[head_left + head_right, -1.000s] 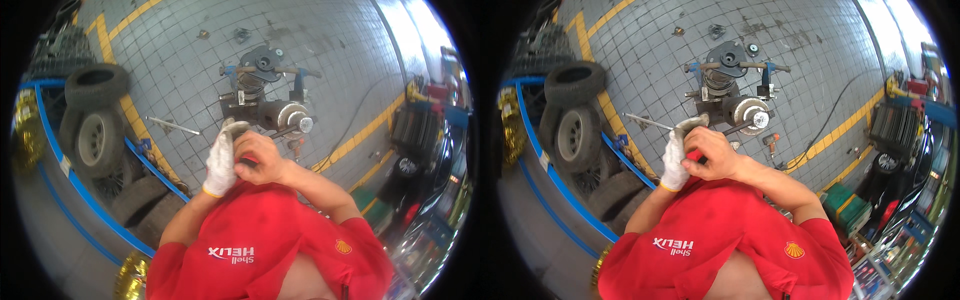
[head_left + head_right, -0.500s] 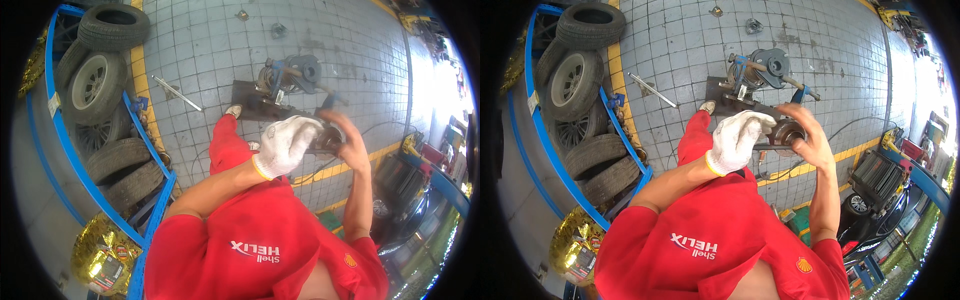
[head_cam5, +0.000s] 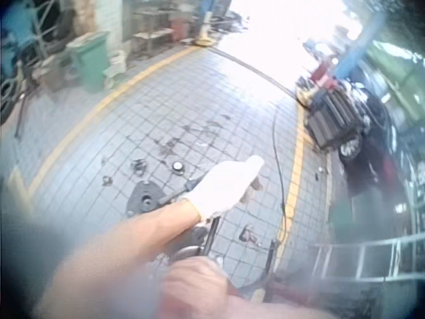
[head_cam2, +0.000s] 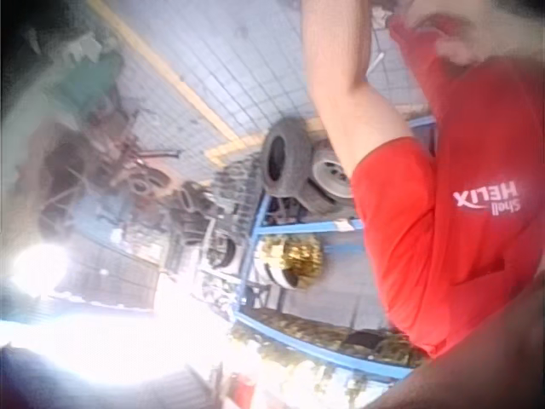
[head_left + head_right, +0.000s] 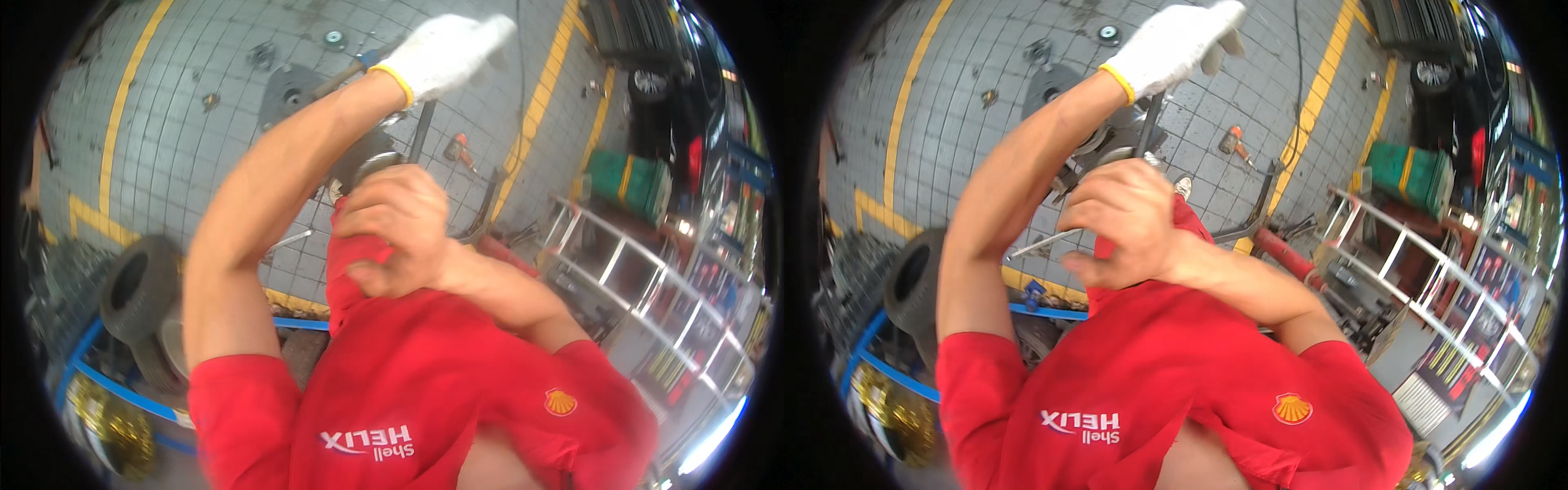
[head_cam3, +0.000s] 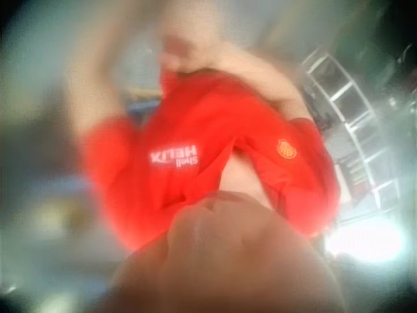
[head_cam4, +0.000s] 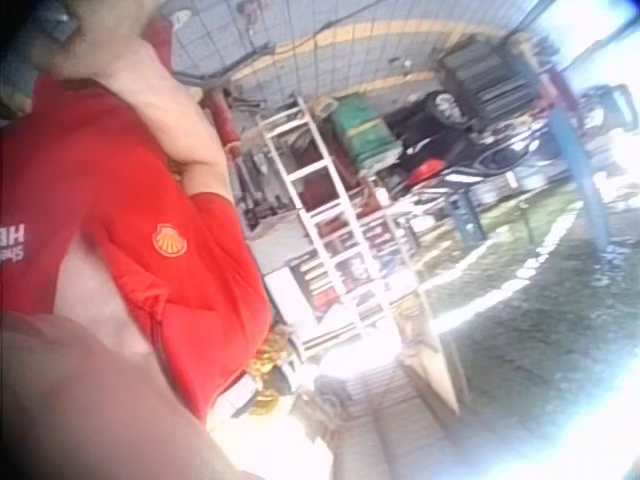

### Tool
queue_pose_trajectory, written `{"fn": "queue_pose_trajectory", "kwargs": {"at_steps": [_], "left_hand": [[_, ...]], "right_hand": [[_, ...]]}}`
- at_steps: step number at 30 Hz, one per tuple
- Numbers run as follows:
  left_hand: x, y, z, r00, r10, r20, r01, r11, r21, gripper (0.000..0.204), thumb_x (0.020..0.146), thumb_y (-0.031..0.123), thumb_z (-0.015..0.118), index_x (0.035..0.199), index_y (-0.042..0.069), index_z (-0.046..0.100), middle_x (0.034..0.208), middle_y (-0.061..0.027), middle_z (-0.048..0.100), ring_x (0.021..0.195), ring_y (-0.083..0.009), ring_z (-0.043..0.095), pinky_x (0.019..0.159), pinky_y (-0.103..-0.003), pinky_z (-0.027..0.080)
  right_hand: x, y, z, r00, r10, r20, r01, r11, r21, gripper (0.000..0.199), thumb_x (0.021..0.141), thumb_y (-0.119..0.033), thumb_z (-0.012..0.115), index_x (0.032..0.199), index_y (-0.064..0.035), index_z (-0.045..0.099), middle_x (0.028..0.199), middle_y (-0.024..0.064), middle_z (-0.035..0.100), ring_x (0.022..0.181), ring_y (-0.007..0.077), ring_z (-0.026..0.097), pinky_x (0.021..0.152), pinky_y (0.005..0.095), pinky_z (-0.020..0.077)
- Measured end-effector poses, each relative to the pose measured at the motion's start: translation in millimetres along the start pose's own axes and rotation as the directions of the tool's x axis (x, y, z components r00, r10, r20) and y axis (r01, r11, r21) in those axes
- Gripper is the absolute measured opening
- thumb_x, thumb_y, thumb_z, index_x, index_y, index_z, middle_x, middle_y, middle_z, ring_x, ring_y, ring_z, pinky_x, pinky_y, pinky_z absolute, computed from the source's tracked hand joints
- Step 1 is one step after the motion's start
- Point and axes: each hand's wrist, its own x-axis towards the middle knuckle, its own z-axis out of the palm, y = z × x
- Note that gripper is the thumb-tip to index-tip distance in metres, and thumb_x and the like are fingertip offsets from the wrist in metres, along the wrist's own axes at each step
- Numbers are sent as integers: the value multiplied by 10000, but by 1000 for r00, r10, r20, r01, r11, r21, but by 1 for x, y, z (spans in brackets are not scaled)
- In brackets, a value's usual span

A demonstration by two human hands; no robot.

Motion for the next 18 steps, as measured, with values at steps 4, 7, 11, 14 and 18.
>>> {"fn": "queue_pose_trajectory", "kwargs": {"at_steps": [4,7,11,14,18], "left_hand": [[22,36,71,792,-2,611,-137,974,182,817,1112,733,415,1227,44,839,1147,-223,803,1064,-344,722,1032,-460,535],[13,31,82,707,-143,692,-23,974,225,862,1102,779,401,1303,51,817,1112,-183,794,945,-335,704,977,-471,549],[6,5,50,795,-302,527,291,951,105,657,1195,582,426,1318,44,783,1001,-65,768,894,-190,692,864,-341,571],[-44,2,-1,965,-81,248,-1,949,316,520,1199,412,438,1532,75,652,1301,-127,755,1156,-217,734,1017,-367,576],[-155,11,-4,950,-283,-129,302,938,170,490,1172,306,503,1548,11,612,1421,-156,716,1297,-270,694,1115,-419,545]], "right_hand": [[-1,-13,3,987,45,-154,-41,999,32,297,753,-356,892,909,-175,715,938,2,719,909,260,710,785,427,538],[-5,-14,-7,991,49,-123,-45,998,40,311,829,-387,870,896,-150,680,931,27,684,878,270,685,769,432,533],[-12,29,-43,985,164,-57,-173,952,-252,519,953,-595,760,836,-92,710,877,93,679,834,301,668,768,445,514],[-1,69,-81,962,227,149,-163,922,-352,629,1024,-652,650,764,-97,794,754,95,736,834,314,725,763,449,533],[30,105,-126,822,230,521,-147,969,-196,658,1043,-622,644,707,-73,779,677,138,720,735,412,730,660,531,543]]}}
